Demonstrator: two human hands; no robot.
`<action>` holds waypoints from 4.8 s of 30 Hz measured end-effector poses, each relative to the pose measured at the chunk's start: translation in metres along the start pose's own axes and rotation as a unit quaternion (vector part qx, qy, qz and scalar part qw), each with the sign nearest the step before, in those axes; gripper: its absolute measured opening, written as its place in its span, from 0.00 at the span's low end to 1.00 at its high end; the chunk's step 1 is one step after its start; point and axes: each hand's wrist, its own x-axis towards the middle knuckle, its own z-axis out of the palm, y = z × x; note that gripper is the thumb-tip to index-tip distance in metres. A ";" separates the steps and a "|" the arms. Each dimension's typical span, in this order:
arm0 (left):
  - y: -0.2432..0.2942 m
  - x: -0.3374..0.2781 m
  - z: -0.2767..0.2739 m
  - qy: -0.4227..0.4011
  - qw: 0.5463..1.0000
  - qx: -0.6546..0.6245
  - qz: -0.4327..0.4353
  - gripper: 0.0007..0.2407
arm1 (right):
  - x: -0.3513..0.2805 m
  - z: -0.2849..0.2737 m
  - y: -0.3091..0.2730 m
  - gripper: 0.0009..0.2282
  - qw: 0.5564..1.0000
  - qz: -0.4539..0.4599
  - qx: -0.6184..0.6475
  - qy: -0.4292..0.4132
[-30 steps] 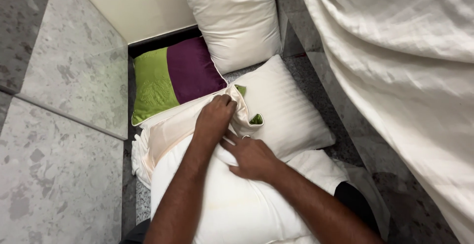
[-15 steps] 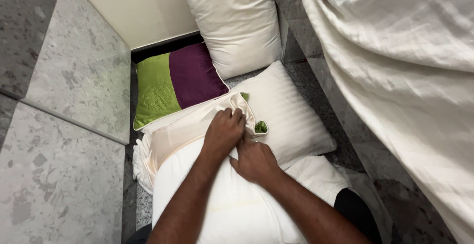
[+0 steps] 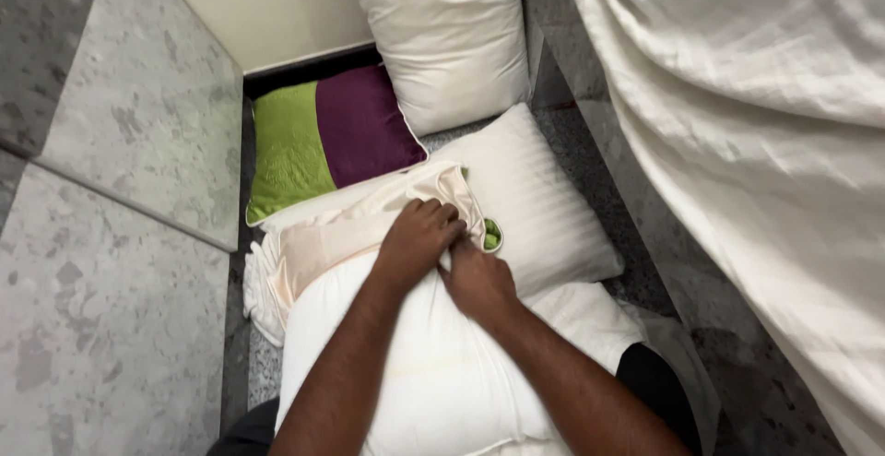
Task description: The person inserts a white pillow into a cream-colored pillowcase, smoothing the fabric and zipping the closure. They then handle a second pillow with a purple and green patterned cover, adjusting its position on the floor.
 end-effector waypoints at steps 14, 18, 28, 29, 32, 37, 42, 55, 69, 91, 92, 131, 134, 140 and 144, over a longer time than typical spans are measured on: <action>0.002 -0.056 -0.012 0.107 0.973 0.064 -0.192 0.08 | -0.008 0.006 0.006 0.26 0.995 -0.041 0.032 0.085; -0.004 -0.060 0.006 0.122 0.975 0.071 -0.171 0.06 | -0.030 -0.002 -0.010 0.28 0.975 -0.087 -0.066 0.194; -0.007 -0.050 0.015 0.120 0.978 0.032 -0.170 0.08 | -0.057 0.020 -0.039 0.36 0.974 -0.162 -0.140 0.067; -0.006 -0.045 0.012 0.099 0.980 0.038 -0.171 0.09 | -0.057 0.011 -0.042 0.39 0.981 -0.110 -0.153 0.037; -0.008 -0.029 0.006 0.042 0.983 0.046 -0.171 0.09 | -0.056 -0.015 -0.053 0.43 0.985 -0.017 -0.170 -0.012; -0.024 -0.011 0.025 -0.023 0.987 0.066 -0.144 0.06 | -0.039 -0.004 -0.032 0.48 0.995 0.038 -0.095 -0.016; -0.036 -0.001 0.063 -0.024 0.990 0.071 -0.116 0.07 | -0.023 0.013 -0.007 0.50 1.000 0.014 -0.007 -0.008; -0.022 0.005 0.050 -0.114 0.987 0.042 -0.105 0.11 | -0.023 0.008 -0.011 0.47 0.985 0.119 0.119 0.024; -0.016 0.019 0.001 -0.107 0.967 -0.127 -0.195 0.07 | -0.047 0.022 0.007 0.34 0.980 -0.139 0.080 0.120; 0.034 -0.034 -0.021 -0.006 0.999 -0.019 -0.051 0.13 | -0.009 0.034 -0.002 0.14 0.991 -0.076 -0.069 0.081; 0.030 -0.039 -0.028 0.003 0.999 -0.030 -0.041 0.13 | -0.008 0.031 -0.001 0.17 0.994 -0.054 -0.064 0.065; -0.021 -0.180 -0.008 0.112 0.717 -0.163 -0.669 0.27 | -0.016 0.068 -0.079 0.26 0.947 -0.227 -0.176 0.144; -0.024 -0.181 -0.004 0.099 0.718 -0.159 -0.670 0.27 | -0.007 0.080 -0.081 0.26 0.938 -0.244 -0.200 0.146; -0.023 -0.182 0.007 0.099 0.747 -0.124 -0.645 0.28 | 0.026 0.066 -0.100 0.21 0.953 -0.281 -0.109 0.031; -0.025 -0.184 0.013 0.107 0.762 -0.108 -0.629 0.24 | 0.060 0.059 -0.118 0.20 0.967 -0.247 -0.050 -0.049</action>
